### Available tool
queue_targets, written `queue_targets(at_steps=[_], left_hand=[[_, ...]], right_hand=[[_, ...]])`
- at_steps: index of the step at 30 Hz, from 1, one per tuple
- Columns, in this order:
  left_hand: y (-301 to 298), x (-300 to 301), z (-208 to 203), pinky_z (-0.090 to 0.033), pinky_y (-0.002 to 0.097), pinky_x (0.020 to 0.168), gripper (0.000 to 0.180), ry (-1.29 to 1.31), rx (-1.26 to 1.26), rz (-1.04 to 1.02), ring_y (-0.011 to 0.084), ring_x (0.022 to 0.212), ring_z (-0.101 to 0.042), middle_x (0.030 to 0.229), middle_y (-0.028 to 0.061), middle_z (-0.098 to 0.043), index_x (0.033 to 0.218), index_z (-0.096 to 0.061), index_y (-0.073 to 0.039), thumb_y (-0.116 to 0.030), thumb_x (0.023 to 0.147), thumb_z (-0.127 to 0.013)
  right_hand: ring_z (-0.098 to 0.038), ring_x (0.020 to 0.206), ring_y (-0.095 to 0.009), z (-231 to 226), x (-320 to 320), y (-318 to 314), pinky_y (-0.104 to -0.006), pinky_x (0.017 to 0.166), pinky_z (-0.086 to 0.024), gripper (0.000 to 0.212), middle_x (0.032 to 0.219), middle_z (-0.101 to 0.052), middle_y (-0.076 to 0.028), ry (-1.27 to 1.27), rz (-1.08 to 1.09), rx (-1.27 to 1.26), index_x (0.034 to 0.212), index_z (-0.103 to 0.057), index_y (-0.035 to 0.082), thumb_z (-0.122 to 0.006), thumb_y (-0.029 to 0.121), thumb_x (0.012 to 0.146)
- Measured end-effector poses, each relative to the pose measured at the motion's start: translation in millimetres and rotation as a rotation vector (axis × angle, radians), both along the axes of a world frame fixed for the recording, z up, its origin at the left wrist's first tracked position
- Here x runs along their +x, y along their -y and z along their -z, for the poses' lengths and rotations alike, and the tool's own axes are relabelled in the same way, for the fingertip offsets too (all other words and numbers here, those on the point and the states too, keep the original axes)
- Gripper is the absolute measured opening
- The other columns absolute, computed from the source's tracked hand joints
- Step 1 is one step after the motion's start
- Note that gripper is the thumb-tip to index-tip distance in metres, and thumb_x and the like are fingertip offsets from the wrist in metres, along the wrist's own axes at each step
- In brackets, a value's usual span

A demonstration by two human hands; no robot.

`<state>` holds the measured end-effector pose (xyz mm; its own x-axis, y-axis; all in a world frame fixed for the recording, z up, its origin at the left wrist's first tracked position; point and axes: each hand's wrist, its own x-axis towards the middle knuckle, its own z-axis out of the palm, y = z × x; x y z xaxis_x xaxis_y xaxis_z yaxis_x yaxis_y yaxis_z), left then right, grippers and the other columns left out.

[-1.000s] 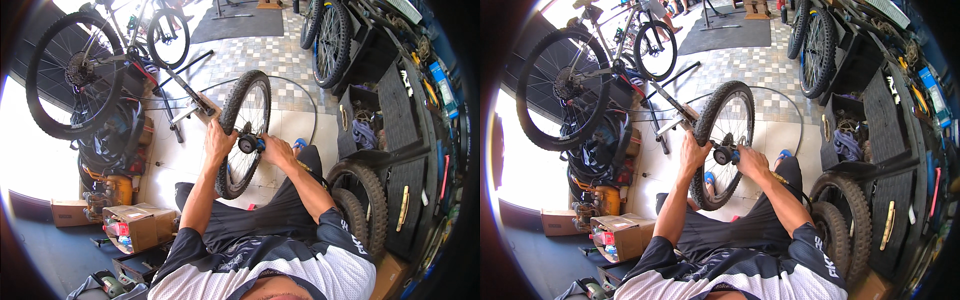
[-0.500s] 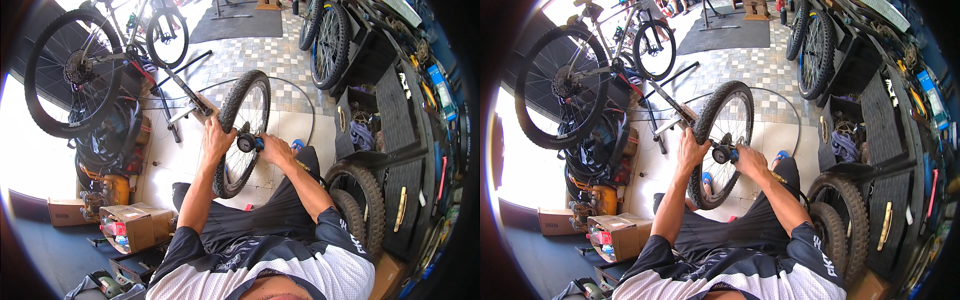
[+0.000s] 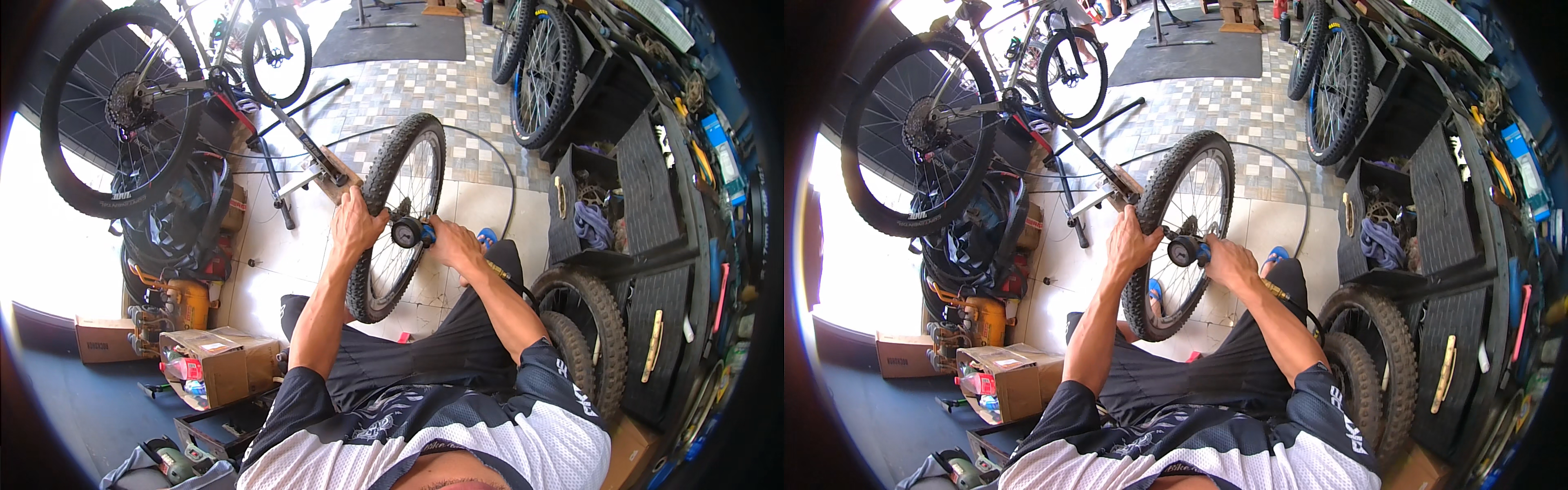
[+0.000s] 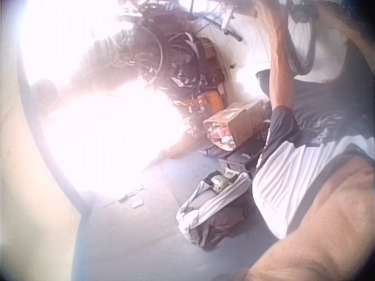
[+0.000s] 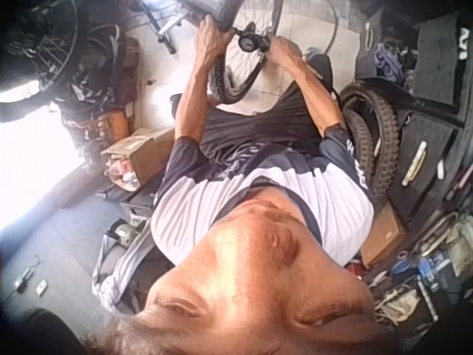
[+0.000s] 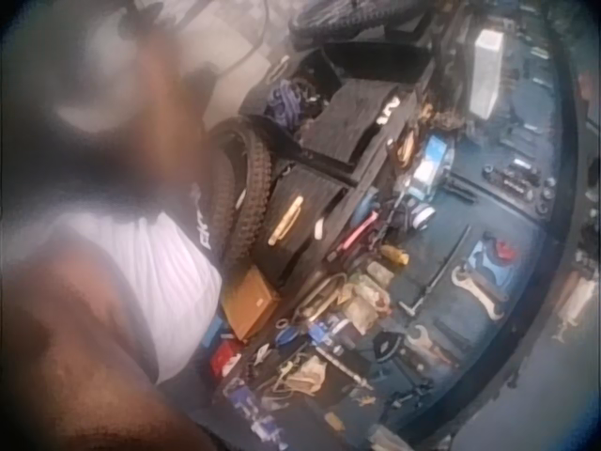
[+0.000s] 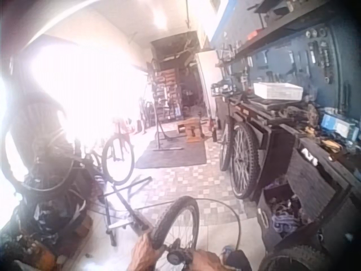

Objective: The person removes a bicycle tire from the rim, uses a pressure gauge to check the tire pressure, and then reattaches the tire to the rim.

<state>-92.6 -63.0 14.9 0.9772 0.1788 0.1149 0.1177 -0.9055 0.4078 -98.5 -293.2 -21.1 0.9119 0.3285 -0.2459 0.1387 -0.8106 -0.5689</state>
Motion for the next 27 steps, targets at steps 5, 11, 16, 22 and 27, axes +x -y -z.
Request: queue_targets(at_steps=[5, 11, 16, 22, 27], left_hand=[[-1.6, -1.1, 0.9, -0.054, 0.0528, 0.092, 0.069, 0.012, -0.005, 0.005, 0.0457, 0.106, -0.067, 0.112, 0.0270, -0.064, 0.129, -0.053, 0.005, -0.037, 0.082, -0.080], [-1.9, 0.5, 1.0, -0.054, 0.0535, 0.092, 0.065, 0.014, -0.008, -0.007, 0.0464, 0.107, -0.067, 0.115, 0.0294, -0.067, 0.123, -0.053, 0.004, -0.038, 0.082, -0.080], [-1.1, 1.3, 1.0, -0.054, 0.0530, 0.094, 0.069, 0.013, -0.012, -0.013, 0.0465, 0.108, -0.066, 0.114, 0.0279, -0.064, 0.129, -0.053, 0.005, -0.035, 0.080, -0.081], [1.2, 1.4, -0.6, -0.054, 0.0535, 0.093, 0.064, 0.021, -0.004, -0.018, 0.0467, 0.109, -0.067, 0.116, 0.0290, -0.066, 0.121, -0.054, 0.004, -0.039, 0.081, -0.080], [1.8, 1.5, 2.0, -0.054, 0.0540, 0.092, 0.064, 0.062, 0.001, -0.004, 0.0474, 0.109, -0.067, 0.115, 0.0291, -0.066, 0.120, -0.054, 0.005, -0.040, 0.081, -0.079]], right_hand=[[-0.072, 0.107, -0.044, 2.9, 0.9, -1.6, -0.0547, 0.093, -0.056, 0.048, 0.111, -0.075, -0.023, 0.015, -0.006, -0.005, 0.131, -0.062, 0.008, -0.069, 0.010, 0.083], [-0.072, 0.106, -0.044, -2.0, 1.8, -1.0, -0.0546, 0.092, -0.056, 0.046, 0.109, -0.075, -0.023, 0.015, -0.013, -0.005, 0.129, -0.063, 0.007, -0.068, 0.010, 0.083], [-0.072, 0.106, -0.044, -1.6, 1.4, -1.3, -0.0549, 0.091, -0.056, 0.046, 0.108, -0.075, -0.023, 0.025, -0.015, -0.005, 0.128, -0.063, 0.007, -0.067, 0.009, 0.083], [-0.072, 0.105, -0.045, 5.3, 3.5, -0.4, -0.0551, 0.091, -0.056, 0.046, 0.107, -0.076, -0.023, 0.034, -0.013, -0.010, 0.129, -0.063, 0.007, -0.068, 0.010, 0.083], [-0.072, 0.105, -0.045, 7.9, 3.8, -0.5, -0.0546, 0.092, -0.056, 0.047, 0.107, -0.076, -0.023, 0.049, 0.000, -0.002, 0.129, -0.063, 0.008, -0.068, 0.011, 0.083]])
